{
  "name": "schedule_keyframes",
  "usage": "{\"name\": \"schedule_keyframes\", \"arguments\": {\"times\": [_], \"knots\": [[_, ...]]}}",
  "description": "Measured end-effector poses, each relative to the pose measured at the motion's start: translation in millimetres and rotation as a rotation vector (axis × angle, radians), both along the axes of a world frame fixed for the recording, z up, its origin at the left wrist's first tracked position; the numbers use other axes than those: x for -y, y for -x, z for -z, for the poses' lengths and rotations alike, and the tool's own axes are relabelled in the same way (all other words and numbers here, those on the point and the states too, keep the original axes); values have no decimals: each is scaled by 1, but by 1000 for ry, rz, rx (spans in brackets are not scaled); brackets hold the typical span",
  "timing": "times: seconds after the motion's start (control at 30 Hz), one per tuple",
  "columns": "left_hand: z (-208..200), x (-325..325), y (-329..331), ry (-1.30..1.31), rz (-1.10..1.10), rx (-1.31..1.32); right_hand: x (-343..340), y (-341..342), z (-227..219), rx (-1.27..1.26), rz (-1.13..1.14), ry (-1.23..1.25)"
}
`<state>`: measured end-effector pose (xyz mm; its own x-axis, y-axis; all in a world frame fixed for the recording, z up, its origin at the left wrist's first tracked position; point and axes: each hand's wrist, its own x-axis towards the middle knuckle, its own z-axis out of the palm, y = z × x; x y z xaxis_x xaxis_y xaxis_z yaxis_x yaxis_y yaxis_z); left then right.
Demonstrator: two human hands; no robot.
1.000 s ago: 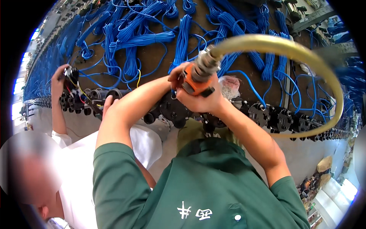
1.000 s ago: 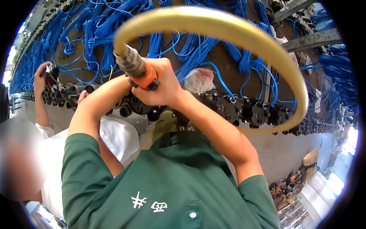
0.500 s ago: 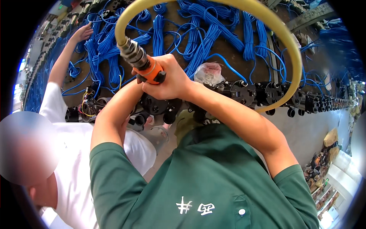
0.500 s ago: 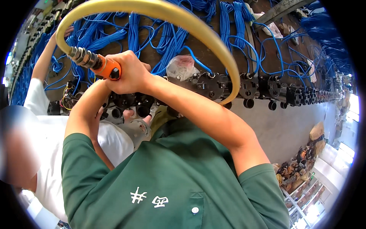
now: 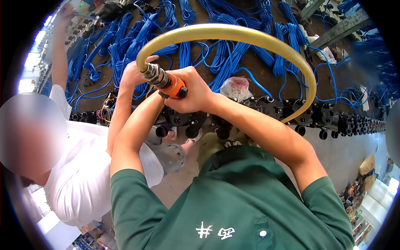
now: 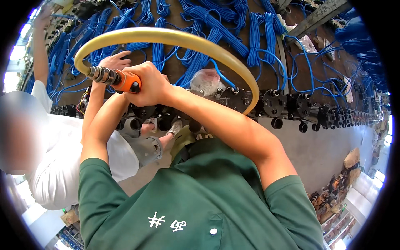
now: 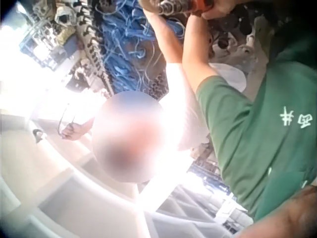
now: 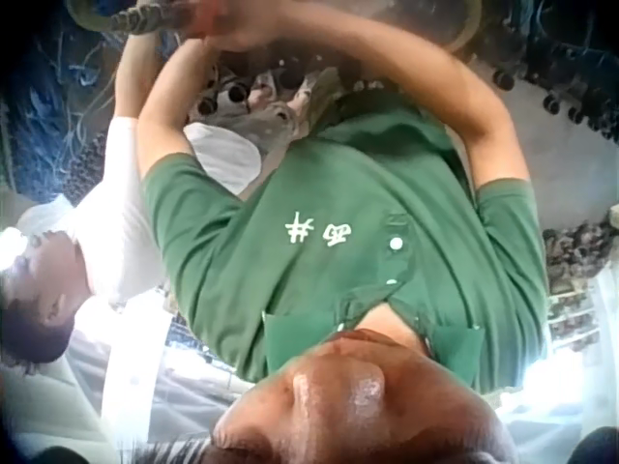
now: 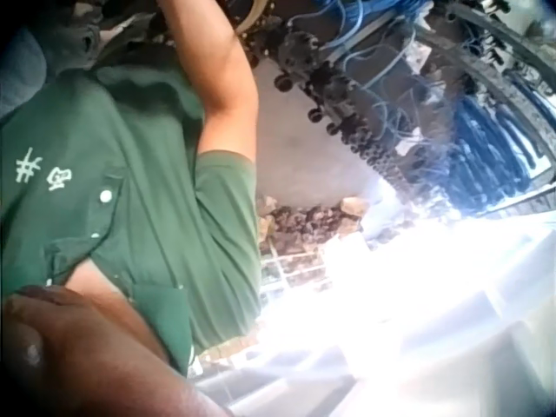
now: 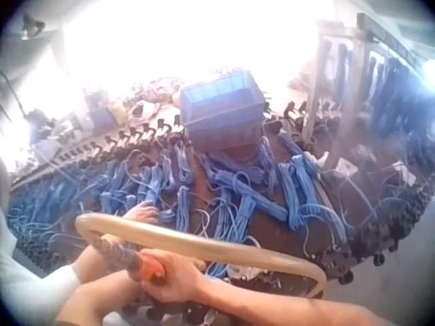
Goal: The person uses a pneumatic screwdriver to secure bolts on a series of black water pump housings arranged in a line on the floor, while also managing blue power cords attached to the units.
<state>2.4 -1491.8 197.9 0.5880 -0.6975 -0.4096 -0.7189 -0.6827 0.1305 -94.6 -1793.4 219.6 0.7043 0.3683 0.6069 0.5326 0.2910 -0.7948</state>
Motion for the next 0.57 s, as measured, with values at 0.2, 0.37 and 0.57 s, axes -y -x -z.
{"name": "schedule_keyframes", "arguments": {"times": [0.2, 0.37, 0.57], "knots": [[98, -11, -51, 739, -503, -429, 5, -3, 8, -52, 36, 0], [71, -26, -91, -63, 173, 614, 10, -4, 9, -57, -22, 88], [131, 21, -120, -271, 94, 437, 5, -2, 10, -73, -30, 81]]}}
